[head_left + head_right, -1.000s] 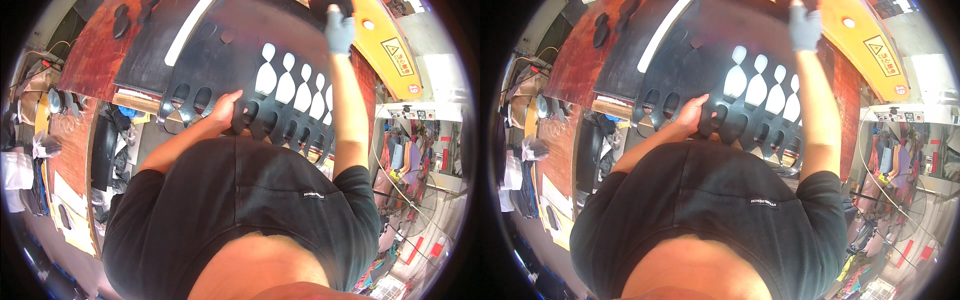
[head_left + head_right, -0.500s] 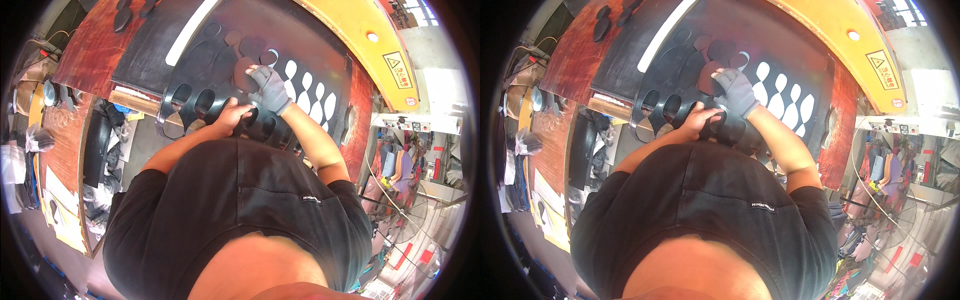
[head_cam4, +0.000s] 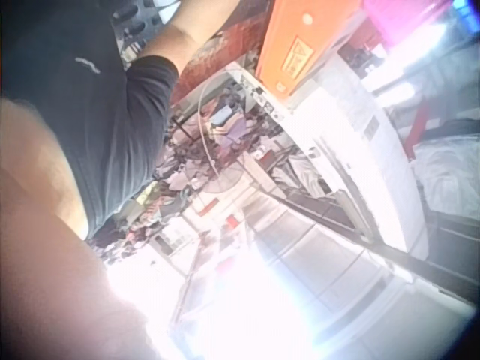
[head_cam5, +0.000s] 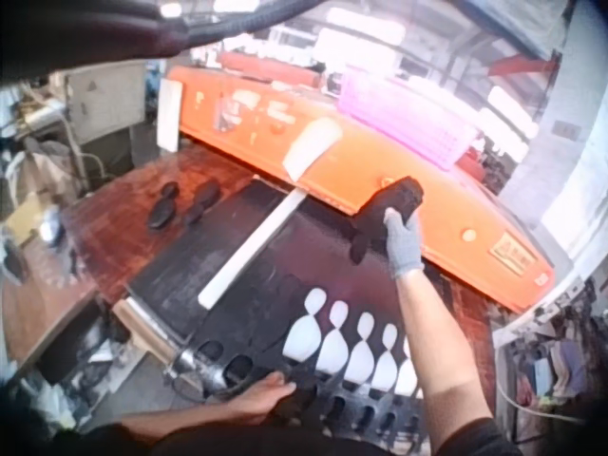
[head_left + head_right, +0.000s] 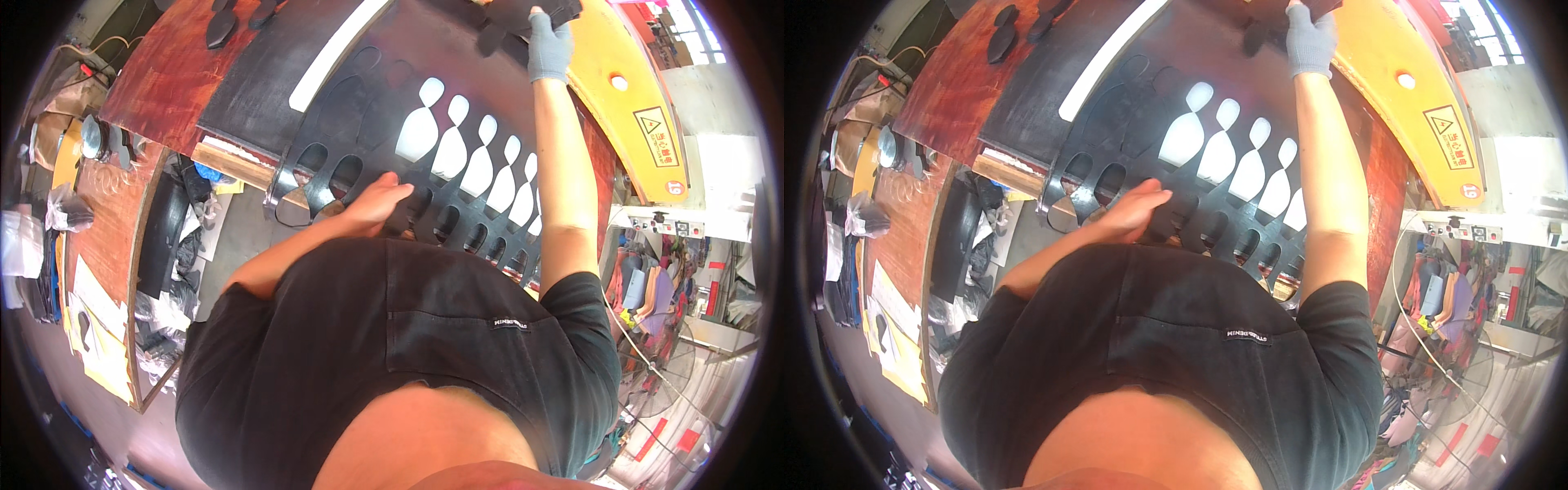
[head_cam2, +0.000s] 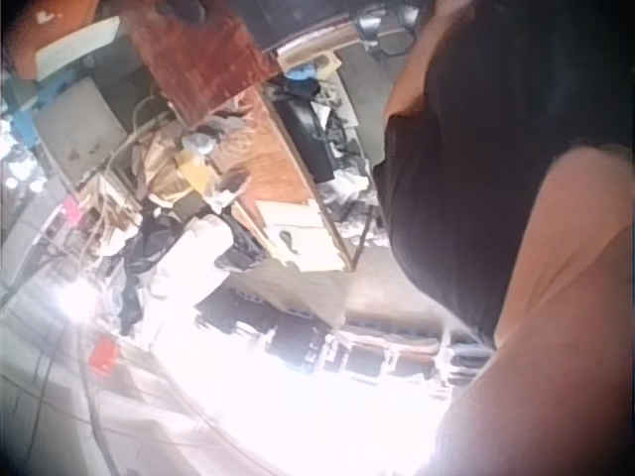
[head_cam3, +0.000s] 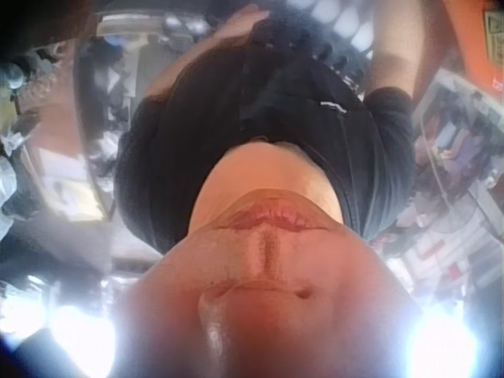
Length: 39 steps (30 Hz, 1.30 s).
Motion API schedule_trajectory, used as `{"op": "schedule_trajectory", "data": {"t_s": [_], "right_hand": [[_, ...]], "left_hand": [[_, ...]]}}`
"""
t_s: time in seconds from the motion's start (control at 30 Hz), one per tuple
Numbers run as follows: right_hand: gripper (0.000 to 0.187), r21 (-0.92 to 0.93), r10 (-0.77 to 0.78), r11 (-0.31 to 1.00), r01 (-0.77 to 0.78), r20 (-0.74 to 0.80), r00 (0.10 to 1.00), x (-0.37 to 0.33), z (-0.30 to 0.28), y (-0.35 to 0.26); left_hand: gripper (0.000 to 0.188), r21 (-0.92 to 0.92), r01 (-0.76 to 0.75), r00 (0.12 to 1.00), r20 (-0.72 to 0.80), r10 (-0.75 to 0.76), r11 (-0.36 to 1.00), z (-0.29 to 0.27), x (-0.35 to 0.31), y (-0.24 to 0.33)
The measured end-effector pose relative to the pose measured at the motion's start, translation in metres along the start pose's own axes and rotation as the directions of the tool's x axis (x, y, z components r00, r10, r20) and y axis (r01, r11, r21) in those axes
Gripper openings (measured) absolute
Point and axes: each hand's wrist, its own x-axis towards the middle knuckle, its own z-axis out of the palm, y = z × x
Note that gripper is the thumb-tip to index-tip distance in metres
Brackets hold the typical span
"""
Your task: The person repeatedly places a white strip of material into a hydraulic press, closes the press to compress it, then opens the press and removes the strip. This cycle is repeated multiple times. The person also handles a black rubber mat with oval cutouts, aligning and pressing it under the press.
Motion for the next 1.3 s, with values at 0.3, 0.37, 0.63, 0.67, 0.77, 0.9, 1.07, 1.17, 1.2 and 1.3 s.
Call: {"op": "schedule_trajectory", "data": {"t_s": [0.3, 0.37, 0.63, 0.67, 0.77, 0.9, 1.07, 1.17, 1.2, 1.3], "right_hand": [[0.037, -0.426, -0.036, 0.755, 0.499, 0.733, 0.68, -0.177, 0.065, 0.02], [0.045, -0.358, -0.251, 0.692, 0.627, 0.695, 0.673, -0.199, 0.063, 0.038], [0.053, -0.374, -0.065, 0.829, 0.416, 0.673, 0.736, -0.198, 0.047, 0.035], [0.054, -0.372, -0.039, 0.83, 0.415, 0.704, 0.709, -0.197, 0.046, 0.032], [0.056, -0.366, -0.027, 0.803, 0.471, 0.767, 0.641, -0.193, 0.046, 0.028], [0.052, -0.365, -0.096, 0.73, 0.578, 0.782, 0.616, -0.185, 0.052, 0.036], [0.038, -0.407, -0.066, 0.777, 0.481, 0.707, 0.704, -0.152, 0.061, 0.038], [0.043, -0.638, 0.316, 0.769, -0.033, 0.335, 0.888, -0.097, 0.059, 0.032], [0.039, -0.275, 0.369, 0.911, -0.308, 0.207, 0.906, -0.077, 0.063, 0.031], [0.035, -0.13, 0.212, 0.969, -0.211, -0.011, 0.977, -0.02, 0.055, 0.021]], "left_hand": [[0.063, -0.103, -0.008, 0.983, -0.182, -0.011, 0.995, -0.056, -0.04, 0.044], [0.055, -0.156, 0.167, 0.972, -0.139, -0.189, 0.974, -0.056, -0.017, 0.054], [0.023, -0.499, 0.039, 0.962, 0.254, 0.104, 0.866, -0.056, 0.017, 0.027], [0.023, -0.494, 0.033, 0.958, 0.263, 0.114, 0.869, -0.058, 0.019, 0.025], [0.024, -0.466, 0.027, 0.935, 0.325, 0.142, 0.884, -0.061, 0.022, 0.028], [0.033, -0.373, -0.006, 0.938, 0.318, 0.135, 0.928, -0.056, 0.02, 0.034], [0.033, -0.324, -0.134, 0.987, 0.044, 0.157, 0.937, -0.048, 0.01, 0.02], [0.029, -0.347, -0.102, 0.994, 0.005, 0.11, 0.932, -0.048, 0.008, 0.019], [0.031, -0.336, -0.109, 0.993, 0.013, 0.121, 0.935, -0.047, 0.005, 0.021], [0.039, -0.092, -0.149, 0.985, -0.095, 0.141, 0.984, -0.039, -0.015, 0.034]]}}
